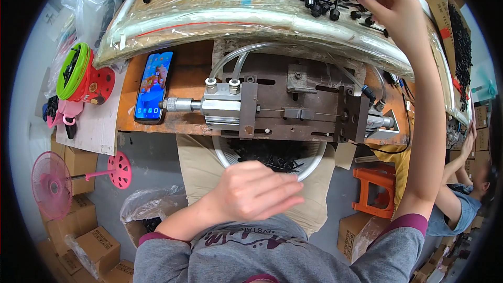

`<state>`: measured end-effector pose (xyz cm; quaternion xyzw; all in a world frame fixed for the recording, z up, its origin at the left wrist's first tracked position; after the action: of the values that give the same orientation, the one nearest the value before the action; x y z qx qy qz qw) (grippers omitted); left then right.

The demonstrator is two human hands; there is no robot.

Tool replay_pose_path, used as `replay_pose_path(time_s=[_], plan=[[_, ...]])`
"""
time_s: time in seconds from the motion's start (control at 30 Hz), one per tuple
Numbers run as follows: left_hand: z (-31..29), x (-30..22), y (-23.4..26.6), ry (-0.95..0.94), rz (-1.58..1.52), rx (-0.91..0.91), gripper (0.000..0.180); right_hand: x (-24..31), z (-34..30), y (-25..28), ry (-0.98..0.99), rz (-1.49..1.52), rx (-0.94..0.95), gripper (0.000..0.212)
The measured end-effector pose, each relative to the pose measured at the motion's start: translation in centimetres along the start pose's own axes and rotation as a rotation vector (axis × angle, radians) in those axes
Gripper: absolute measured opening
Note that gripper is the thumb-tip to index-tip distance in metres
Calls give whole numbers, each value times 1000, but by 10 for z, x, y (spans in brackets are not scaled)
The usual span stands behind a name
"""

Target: Assembling small black plastic cable connectors using a manual or pneumatic press machine at a workbench.

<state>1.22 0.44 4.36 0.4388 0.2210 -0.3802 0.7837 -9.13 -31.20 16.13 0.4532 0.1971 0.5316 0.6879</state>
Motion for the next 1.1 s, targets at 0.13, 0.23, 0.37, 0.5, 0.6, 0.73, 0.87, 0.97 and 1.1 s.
replay_pose_path(time_s=[0.13,0.23,0.37,0.5,0.6,0.73,0.87,0.97,1.1], plan=[[24,8,20,312,-240,-178,38,63,-42,6,296,126,-158,25],[41,10,17,463,-436,-232,38,126,-84,-15,583,-42,-219,29],[39,13,9,357,-372,-138,39,161,-133,-41,649,-33,-78,36],[27,9,2,253,-74,-154,41,150,-145,-43,637,-85,-91,40],[17,12,-11,239,59,-92,40,130,-152,-37,395,35,-158,36],[16,15,-26,196,343,-65,29,123,-154,-35,195,259,-207,34],[17,17,-35,170,495,-51,22,121,-155,-30,135,597,-301,58],[23,15,-36,170,571,-23,21,120,-158,-28,85,690,-307,67],[28,15,-34,197,561,29,20,121,-168,-33,39,620,-280,57]])
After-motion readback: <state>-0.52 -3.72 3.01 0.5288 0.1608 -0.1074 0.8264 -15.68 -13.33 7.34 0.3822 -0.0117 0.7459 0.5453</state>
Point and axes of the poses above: each hand's wrist, its own z-axis towards the middle knuckle, its own y-axis out of the back of the hand, x = y × z, the point moved 4 cm from there along z, towards the middle knuckle, and after that the axes turned 13 degrees about y, right-handed, at the moved point
